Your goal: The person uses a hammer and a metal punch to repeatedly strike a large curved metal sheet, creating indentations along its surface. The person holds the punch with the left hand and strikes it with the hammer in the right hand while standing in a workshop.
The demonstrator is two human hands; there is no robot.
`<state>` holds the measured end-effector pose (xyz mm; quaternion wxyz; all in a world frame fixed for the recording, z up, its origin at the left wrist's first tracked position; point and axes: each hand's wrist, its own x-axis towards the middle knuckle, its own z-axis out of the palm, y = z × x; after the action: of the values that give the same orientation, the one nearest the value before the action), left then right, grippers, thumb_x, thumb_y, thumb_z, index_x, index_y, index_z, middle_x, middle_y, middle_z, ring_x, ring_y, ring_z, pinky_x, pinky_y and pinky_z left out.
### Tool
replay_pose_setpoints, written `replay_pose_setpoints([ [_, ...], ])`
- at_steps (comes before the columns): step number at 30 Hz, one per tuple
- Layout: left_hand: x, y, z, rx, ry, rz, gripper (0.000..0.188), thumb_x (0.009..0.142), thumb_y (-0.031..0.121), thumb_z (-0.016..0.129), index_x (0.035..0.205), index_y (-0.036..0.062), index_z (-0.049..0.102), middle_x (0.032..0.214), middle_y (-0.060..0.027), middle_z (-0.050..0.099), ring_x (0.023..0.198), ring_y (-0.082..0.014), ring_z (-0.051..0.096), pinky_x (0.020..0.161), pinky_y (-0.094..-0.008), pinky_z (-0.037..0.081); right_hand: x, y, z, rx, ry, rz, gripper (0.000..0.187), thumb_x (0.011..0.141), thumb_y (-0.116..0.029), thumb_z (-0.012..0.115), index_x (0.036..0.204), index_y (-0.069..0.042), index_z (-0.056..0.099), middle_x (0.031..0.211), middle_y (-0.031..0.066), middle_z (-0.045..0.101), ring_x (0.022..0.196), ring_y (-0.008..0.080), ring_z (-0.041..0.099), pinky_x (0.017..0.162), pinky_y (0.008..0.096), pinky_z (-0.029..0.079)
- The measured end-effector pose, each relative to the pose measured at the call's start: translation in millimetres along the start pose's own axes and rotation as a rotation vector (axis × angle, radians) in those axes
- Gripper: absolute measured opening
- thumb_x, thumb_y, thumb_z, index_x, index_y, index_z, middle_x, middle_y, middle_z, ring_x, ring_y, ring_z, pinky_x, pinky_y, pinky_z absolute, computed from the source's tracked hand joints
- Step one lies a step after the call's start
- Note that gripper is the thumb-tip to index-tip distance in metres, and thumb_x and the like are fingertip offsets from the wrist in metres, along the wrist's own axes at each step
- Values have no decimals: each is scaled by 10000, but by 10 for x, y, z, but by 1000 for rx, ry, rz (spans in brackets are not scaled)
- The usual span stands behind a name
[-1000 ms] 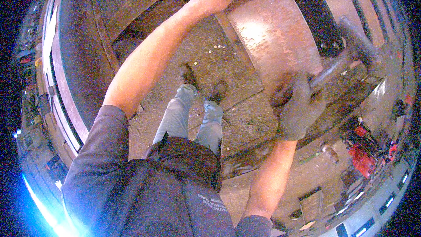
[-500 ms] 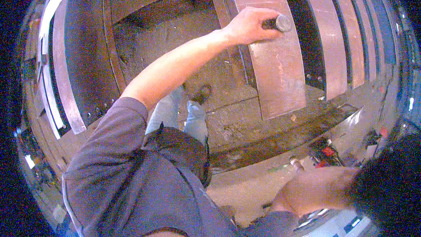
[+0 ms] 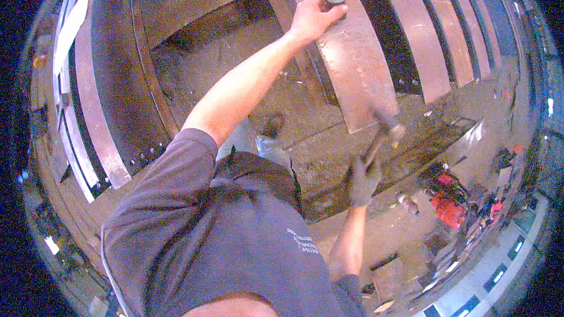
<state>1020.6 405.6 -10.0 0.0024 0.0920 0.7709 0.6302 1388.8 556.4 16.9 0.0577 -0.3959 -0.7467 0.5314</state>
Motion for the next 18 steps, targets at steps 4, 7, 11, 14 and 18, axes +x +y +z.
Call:
replay_pose_setpoints([
  [4,-25,54,-36,11,-33,-76,500,856,426,808,1162,39,724,1020,-93,777,924,-183,737,873,-330,560,-495,414,53,150,56,164,170,922,-166,674,860,-63,554,651,-22,510,507,94,460,461,286,363],
  [7,-65,29,-36,14,-28,-63,469,881,398,798,1166,35,716,1011,-77,770,866,-144,723,855,-315,558,-669,399,107,260,129,139,155,925,-163,676,919,-68,553,648,-22,514,498,102,458,465,284,364],
  [11,-6,-60,-36,-53,-49,-77,460,862,399,809,1133,38,724,1004,-84,772,895,-147,723,855,-322,557,-360,-105,129,416,239,-9,147,917,-107,697,1026,-34,633,843,-1,588,664,107,505,551,287,410],
  [14,-18,82,-68,-159,-66,-136,418,888,323,803,1141,5,706,1007,-73,757,917,-132,709,832,-305,570,186,-561,7,324,59,127,263,928,-127,698,1153,-15,621,953,32,613,790,133,552,693,322,480],
  [18,-11,106,-101,-368,-93,-222,366,931,211,775,1189,-26,668,1033,-74,732,916,-134,704,797,-285,593,841,-878,189,141,57,-64,183,920,-212,707,878,-86,581,720,-31,523,611,88,480,559,285,401],
])
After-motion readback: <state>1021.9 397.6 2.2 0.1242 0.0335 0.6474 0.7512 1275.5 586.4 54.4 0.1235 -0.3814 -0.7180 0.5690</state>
